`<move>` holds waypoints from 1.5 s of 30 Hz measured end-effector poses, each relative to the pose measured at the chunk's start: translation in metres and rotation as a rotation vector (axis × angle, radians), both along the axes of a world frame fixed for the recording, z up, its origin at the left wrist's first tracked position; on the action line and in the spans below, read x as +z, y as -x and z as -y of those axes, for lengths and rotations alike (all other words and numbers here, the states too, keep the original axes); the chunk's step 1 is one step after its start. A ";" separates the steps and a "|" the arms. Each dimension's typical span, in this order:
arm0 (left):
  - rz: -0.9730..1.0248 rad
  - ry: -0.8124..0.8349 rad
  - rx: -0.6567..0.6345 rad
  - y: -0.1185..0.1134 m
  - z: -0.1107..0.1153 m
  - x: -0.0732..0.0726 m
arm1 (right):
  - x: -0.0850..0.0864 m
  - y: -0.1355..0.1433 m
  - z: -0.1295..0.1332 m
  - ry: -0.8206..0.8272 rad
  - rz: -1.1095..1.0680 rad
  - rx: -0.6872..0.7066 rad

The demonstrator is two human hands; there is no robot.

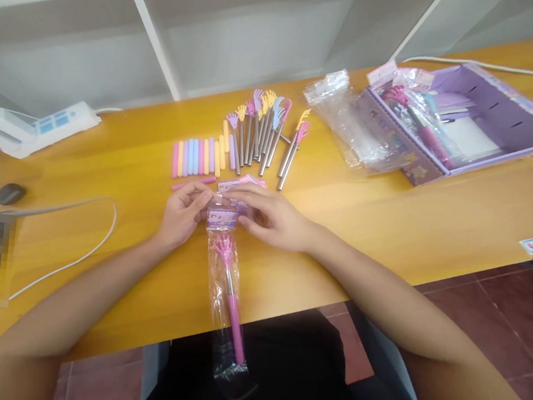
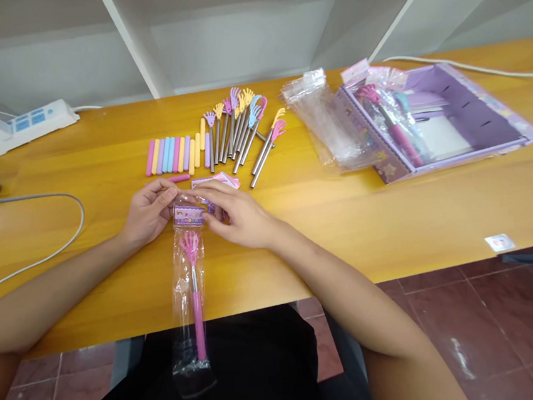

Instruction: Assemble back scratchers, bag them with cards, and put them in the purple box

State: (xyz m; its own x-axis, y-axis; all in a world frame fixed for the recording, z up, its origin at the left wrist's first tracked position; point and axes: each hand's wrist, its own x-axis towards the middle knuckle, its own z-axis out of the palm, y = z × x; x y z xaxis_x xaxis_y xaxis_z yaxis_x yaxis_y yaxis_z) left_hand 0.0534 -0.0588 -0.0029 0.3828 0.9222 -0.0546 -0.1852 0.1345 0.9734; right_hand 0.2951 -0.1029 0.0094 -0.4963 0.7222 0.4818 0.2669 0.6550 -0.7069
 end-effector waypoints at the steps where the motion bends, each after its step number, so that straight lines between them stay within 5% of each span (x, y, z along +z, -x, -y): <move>1: 0.002 0.010 -0.016 -0.001 0.000 0.001 | 0.000 0.000 0.000 -0.001 0.001 -0.002; 9: -0.014 0.049 -0.084 0.000 -0.002 0.000 | -0.002 -0.001 -0.001 -0.024 -0.043 -0.049; 18: -0.235 -0.097 -0.259 0.002 0.000 0.001 | 0.001 -0.001 0.002 0.065 -0.083 -0.170; 45: -0.162 -0.109 -0.253 0.005 -0.005 -0.007 | 0.002 0.001 0.005 0.117 -0.076 -0.050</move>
State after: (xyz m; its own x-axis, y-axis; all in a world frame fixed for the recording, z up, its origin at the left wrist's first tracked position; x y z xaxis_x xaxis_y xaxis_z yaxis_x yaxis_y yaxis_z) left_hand 0.0481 -0.0537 -0.0100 0.5951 0.8027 -0.0401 -0.0002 0.0500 0.9987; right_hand 0.2945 -0.1076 0.0117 -0.4234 0.7983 0.4283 0.2396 0.5546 -0.7969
